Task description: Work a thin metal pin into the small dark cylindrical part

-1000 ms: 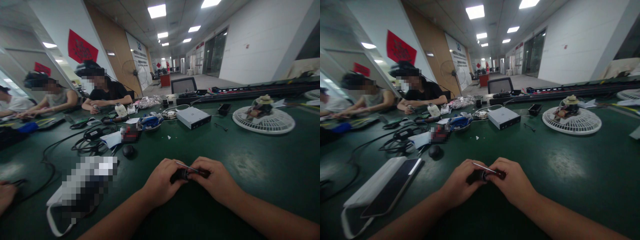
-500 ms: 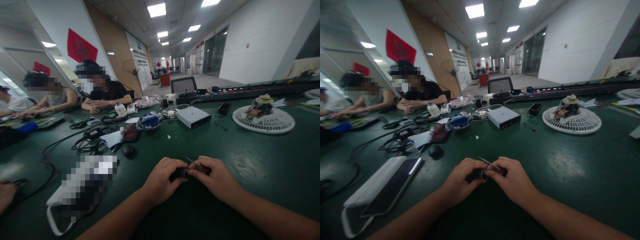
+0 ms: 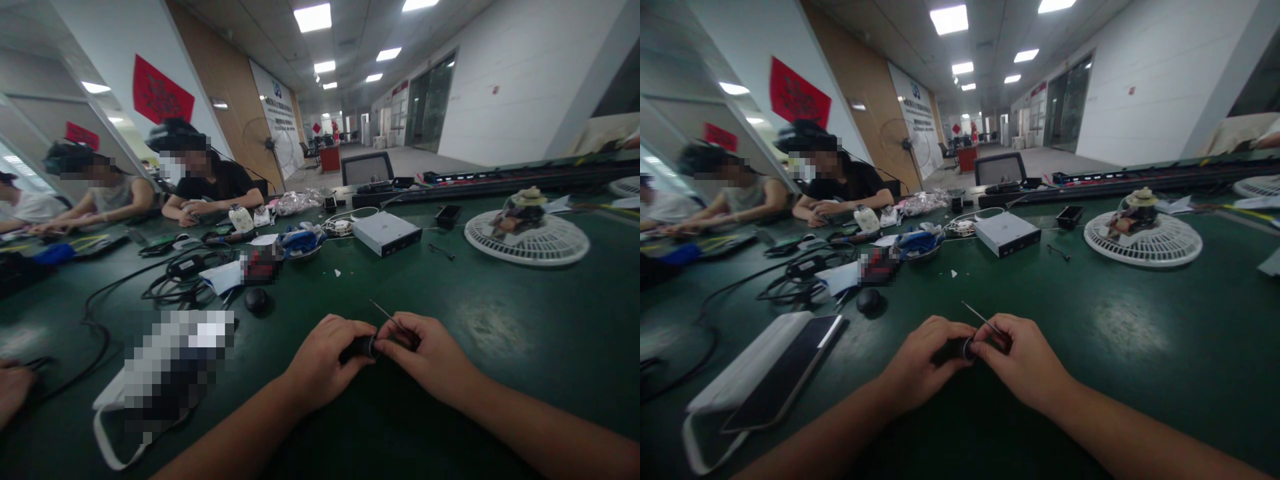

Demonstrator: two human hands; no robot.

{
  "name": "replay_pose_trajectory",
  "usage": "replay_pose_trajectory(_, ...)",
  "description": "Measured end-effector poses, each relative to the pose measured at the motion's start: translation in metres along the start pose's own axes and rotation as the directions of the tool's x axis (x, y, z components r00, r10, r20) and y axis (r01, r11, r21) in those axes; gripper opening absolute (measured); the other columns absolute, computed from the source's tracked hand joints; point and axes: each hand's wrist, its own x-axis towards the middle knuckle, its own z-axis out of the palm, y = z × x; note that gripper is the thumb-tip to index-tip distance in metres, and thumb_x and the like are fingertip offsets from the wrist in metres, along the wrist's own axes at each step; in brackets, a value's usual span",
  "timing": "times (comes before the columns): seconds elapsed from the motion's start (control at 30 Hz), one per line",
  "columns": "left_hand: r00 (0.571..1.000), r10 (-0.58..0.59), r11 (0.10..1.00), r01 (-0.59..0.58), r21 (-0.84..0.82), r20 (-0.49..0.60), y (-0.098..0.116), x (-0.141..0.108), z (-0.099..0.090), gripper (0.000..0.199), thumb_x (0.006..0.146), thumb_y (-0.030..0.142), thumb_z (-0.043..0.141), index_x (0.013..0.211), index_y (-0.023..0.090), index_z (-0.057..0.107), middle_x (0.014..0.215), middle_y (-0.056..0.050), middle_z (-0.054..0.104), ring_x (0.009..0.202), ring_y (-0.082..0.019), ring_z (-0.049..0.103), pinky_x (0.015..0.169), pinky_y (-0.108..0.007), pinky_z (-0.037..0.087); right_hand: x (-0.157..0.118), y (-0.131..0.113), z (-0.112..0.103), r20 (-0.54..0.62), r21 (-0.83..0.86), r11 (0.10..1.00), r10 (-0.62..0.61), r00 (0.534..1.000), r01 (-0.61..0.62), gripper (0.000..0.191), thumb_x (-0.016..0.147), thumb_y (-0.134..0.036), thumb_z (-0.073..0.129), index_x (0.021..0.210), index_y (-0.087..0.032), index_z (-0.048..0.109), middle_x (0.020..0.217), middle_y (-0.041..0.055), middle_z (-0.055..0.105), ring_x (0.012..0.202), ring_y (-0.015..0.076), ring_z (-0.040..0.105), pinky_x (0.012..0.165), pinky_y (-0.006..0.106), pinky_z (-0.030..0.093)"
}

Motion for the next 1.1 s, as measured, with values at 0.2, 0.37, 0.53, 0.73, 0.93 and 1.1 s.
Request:
replay_pose_trajectory(0.2, 0.994, 0.079, 0.997, -0.08, 0.008, 0.074, -0.002, -0.001, 0.001, 0.036, 0.089, 0.016, 0.071, 0.122, 0.024, 0.059, 0.117, -0.002, 0.072, 0.102, -0.019, 0.064, 0.092, -0.036, 0.043, -0.001, -0.001, 0.0, -0.019, 0.007, 1.0, 0.03, 0.999, -0.03, 0.012, 0.08, -0.023, 0.069, 0.089, -0.022, 0.062, 0.064, -0.0067, 0.046, 0.059, 0.0126, 0.044, 0.053, 0.026, 0.034)
replay_pose_trajectory(0.37, 0.997, 0.064, 0.998, -0.064, 0.016, 0.039, -0.002, -0.002, 0.003, 0.038, 0.088, 0.017, 0.073, 0.122, 0.023, 0.058, 0.119, -0.002, 0.071, 0.105, -0.019, 0.064, 0.094, -0.037, 0.044, -0.003, -0.007, 0.0, 0.039, -0.02, 0.999, -0.037, 0.999, 0.038, 0.018, 0.083, -0.021, 0.063, 0.1, -0.023, 0.058, 0.068, -0.0065, 0.051, 0.061, 0.0126, 0.047, 0.055, 0.026, 0.038)
replay_pose_trajectory(0.53, 0.995, 0.091, 0.996, -0.091, 0.002, 0.033, -0.001, -0.001, 0.003, 0.035, 0.086, 0.015, 0.073, 0.117, 0.023, 0.059, 0.118, -0.002, 0.071, 0.107, -0.019, 0.065, 0.094, -0.037, 0.045, -0.005, -0.01, 0.0, 0.035, -0.107, 0.994, -0.027, 0.999, 0.03, 0.02, 0.082, -0.022, 0.065, 0.101, -0.023, 0.058, 0.067, -0.0063, 0.051, 0.06, 0.013, 0.049, 0.054, 0.027, 0.037)
replay_pose_trajectory(0.73, 0.99, -0.063, 0.997, 0.068, 0.037, -0.122, -0.003, -0.002, 0.006, 0.035, 0.083, 0.008, 0.072, 0.111, 0.025, 0.059, 0.112, 0.0, 0.071, 0.104, -0.019, 0.065, 0.093, -0.037, 0.047, -0.006, -0.007, 0.0, -0.071, -0.03, 0.997, -0.068, 0.995, 0.067, 0.014, 0.093, -0.023, 0.054, 0.106, -0.023, 0.05, 0.076, -0.0039, 0.054, 0.065, 0.0133, 0.053, 0.058, 0.028, 0.042)
replay_pose_trajectory(0.93, 0.861, -0.362, 0.924, 0.381, -0.018, -0.358, -0.014, -0.001, 0.007, 0.028, 0.079, 0.007, 0.066, 0.1, 0.023, 0.057, 0.097, 0.0, 0.066, 0.09, -0.019, 0.064, 0.081, -0.035, 0.05, -0.005, -0.005, 0.001, -0.099, -0.131, 0.989, -0.076, 0.992, 0.063, 0.009, 0.093, -0.022, 0.055, 0.1, -0.022, 0.06, 0.082, -0.001, 0.065, 0.068, 0.0138, 0.061, 0.06, 0.028, 0.046)
replay_pose_trajectory(1.1, 0.848, -0.362, 0.919, 0.394, 0.006, -0.386, -0.011, 0.001, 0.005, 0.023, 0.076, 0.005, 0.061, 0.092, 0.021, 0.054, 0.087, 0.0, 0.061, 0.077, -0.017, 0.06, 0.071, -0.031, 0.048, -0.004, -0.004, 0.0, -0.072, -0.228, 0.966, -0.138, 0.988, 0.118, 0.015, 0.091, -0.023, 0.061, 0.099, -0.026, 0.073, 0.09, -0.0014, 0.074, 0.077, 0.0154, 0.067, 0.069, 0.03, 0.051)
